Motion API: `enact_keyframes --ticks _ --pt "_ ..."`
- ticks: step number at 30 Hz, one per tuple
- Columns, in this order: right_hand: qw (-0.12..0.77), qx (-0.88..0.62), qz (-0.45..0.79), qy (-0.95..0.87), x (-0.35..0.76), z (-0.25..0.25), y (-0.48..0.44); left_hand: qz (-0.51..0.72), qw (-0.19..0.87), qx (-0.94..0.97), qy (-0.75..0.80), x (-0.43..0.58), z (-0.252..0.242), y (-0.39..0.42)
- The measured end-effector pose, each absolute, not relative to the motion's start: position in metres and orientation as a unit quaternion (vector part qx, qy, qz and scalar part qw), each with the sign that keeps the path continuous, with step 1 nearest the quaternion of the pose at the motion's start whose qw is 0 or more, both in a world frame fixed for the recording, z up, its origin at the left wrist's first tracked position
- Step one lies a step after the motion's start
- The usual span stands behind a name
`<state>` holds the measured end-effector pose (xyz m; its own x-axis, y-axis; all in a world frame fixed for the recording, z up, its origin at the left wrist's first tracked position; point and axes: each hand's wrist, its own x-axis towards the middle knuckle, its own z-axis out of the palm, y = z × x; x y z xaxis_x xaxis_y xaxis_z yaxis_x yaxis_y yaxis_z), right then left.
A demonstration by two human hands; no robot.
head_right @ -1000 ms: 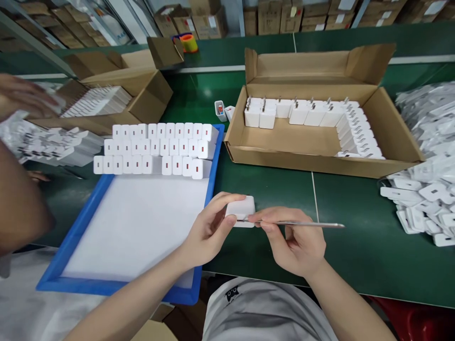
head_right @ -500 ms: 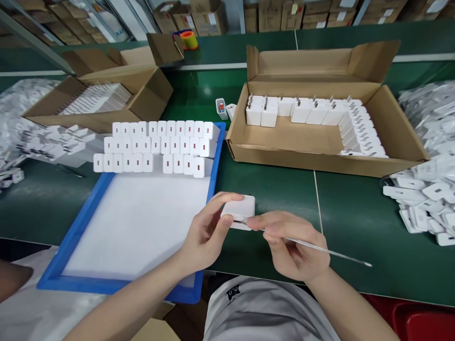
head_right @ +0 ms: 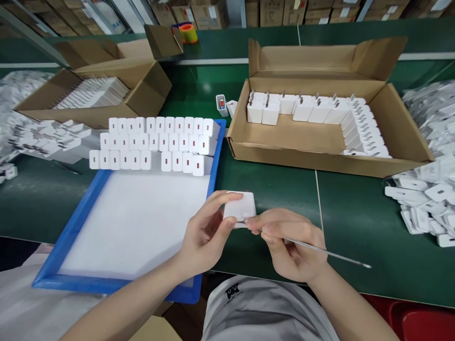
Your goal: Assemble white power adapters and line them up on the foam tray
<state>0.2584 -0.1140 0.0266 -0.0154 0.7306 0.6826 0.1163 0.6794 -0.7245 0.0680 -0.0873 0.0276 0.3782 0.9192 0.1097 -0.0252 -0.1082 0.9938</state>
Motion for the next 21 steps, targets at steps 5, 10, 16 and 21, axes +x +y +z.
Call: enact_keyframes --ticks 5,10,16,21 --pt "0.612 -0.313 0.244 -0.684 0.255 0.022 -0.114 0.411 0.613 0.552 0.388 0.073 0.031 -0.083" --pt "0.667 -0.494 0.206 -0.519 0.269 0.020 -0.105 0.401 0.676 0.458 0.416 0.074 0.036 -0.076" --pt "0.242 -0.693 0.220 -0.643 0.286 0.001 -0.084 0.403 0.659 0.452 0.446 0.071 0.036 -0.072" --pt "0.366 -0.605 0.358 -0.610 0.274 0.007 -0.092 0.406 0.640 0.486 0.434 0.071 0.032 -0.077"
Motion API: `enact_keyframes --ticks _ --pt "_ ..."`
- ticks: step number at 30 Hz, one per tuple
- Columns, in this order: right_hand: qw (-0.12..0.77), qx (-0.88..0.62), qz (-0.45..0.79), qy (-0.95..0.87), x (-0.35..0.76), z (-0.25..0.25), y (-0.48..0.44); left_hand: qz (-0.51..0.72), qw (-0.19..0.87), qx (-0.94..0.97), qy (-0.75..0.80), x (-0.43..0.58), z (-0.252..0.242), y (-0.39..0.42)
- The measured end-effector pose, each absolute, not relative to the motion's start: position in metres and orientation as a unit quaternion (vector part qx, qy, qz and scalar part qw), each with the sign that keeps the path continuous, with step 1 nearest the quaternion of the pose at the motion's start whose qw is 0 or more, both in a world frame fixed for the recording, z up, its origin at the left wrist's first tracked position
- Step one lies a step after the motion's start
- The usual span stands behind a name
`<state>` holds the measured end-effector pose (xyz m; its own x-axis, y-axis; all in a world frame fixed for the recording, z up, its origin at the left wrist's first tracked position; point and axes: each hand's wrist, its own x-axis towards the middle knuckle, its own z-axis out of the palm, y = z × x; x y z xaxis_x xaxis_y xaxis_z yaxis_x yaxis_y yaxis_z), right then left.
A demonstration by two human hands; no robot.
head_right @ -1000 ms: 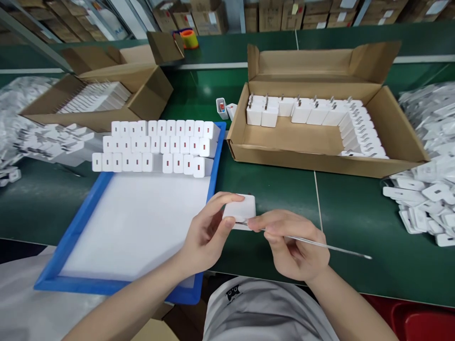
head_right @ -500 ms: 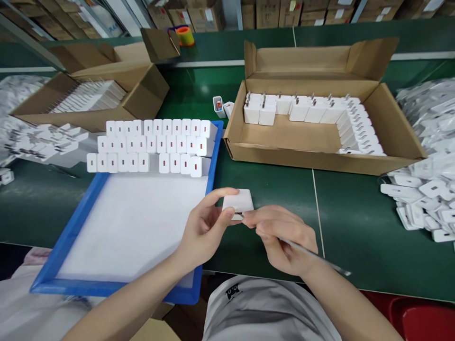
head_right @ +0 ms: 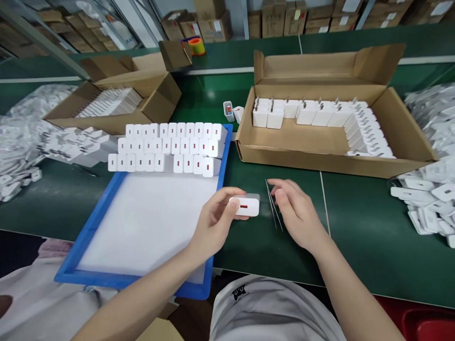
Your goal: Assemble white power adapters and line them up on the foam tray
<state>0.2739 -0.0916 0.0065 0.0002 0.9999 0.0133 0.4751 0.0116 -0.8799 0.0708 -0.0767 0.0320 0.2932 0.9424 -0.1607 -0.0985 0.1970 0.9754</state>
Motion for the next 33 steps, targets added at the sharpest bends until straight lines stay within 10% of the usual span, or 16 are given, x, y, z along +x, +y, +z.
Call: enact_keyframes --ticks 5,19,26,33 --pt "0.379 -0.501 0.580 -0.518 0.255 0.017 -0.099 0.410 0.623 0.517 0.421 0.072 0.027 -0.079" --pt "0.354 -0.546 0.451 -0.611 0.270 -0.007 -0.106 0.318 0.520 0.686 0.398 0.058 0.038 -0.063" --pt "0.461 -0.539 0.454 -0.540 0.271 -0.001 -0.099 0.661 0.357 0.321 0.577 0.027 0.044 -0.031" --pt "0.457 -0.571 0.453 -0.510 0.269 0.006 -0.099 0.653 0.300 0.087 0.690 -0.007 0.027 -0.001"
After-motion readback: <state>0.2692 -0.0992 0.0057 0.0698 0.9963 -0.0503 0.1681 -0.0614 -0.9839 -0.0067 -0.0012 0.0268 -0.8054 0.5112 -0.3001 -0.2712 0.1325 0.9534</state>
